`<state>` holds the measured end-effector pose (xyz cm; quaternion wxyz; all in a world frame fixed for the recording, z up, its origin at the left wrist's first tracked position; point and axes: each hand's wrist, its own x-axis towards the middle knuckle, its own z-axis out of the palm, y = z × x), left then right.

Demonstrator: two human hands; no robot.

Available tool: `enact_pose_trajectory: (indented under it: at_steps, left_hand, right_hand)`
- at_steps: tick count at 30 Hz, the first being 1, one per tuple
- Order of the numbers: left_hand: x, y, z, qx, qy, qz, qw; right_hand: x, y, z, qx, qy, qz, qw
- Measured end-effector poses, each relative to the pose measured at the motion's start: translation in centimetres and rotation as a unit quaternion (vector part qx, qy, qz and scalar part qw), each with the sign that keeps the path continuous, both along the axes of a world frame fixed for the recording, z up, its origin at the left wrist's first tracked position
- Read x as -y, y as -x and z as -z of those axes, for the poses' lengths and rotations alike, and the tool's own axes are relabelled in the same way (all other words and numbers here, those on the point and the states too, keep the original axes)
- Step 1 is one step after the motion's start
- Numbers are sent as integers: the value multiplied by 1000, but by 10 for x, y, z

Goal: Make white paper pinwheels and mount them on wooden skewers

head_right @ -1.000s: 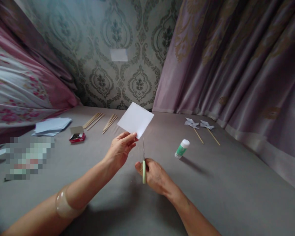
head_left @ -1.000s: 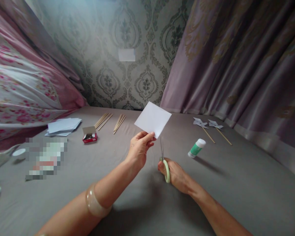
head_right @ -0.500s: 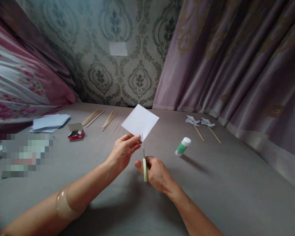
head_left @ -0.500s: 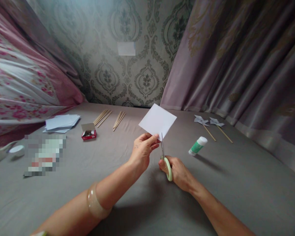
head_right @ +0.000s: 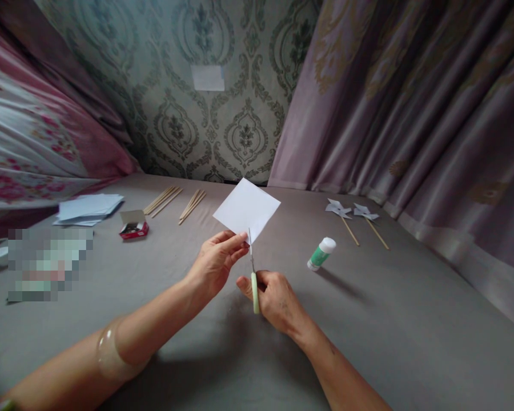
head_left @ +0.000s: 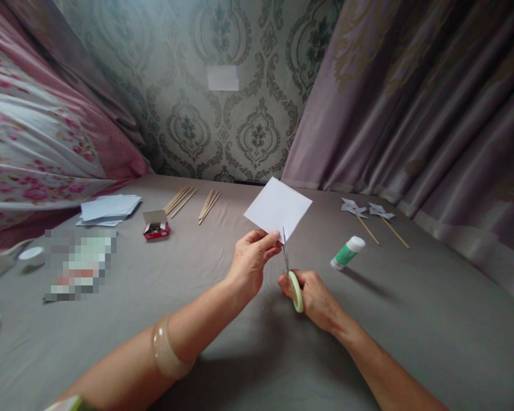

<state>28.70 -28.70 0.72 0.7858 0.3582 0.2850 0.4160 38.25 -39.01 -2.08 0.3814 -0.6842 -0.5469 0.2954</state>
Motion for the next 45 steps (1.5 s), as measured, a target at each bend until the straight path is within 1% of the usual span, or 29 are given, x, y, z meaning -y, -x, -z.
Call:
enact_pose_trajectory:
  at_steps: [10,15,27,39,45]
  left_hand:
    - [1,0,1,9,2,1,1000]
    - [3,1,-1,21,2,2,1000]
    - [3,0,1,21,-5,1,1000]
    - [3,0,0,28,-1,-2,1000]
    - [3,0,0,27,0,-4,1000]
  right_hand:
    - [0,1,-1,2,14,14,1000]
    - [-1,0,2,-1,19,19,1000]
    - [-2,-1,9,2,10,34,999]
    - [-4,0,9,18,7,66,998]
    - [-5,1,7,18,14,70,997]
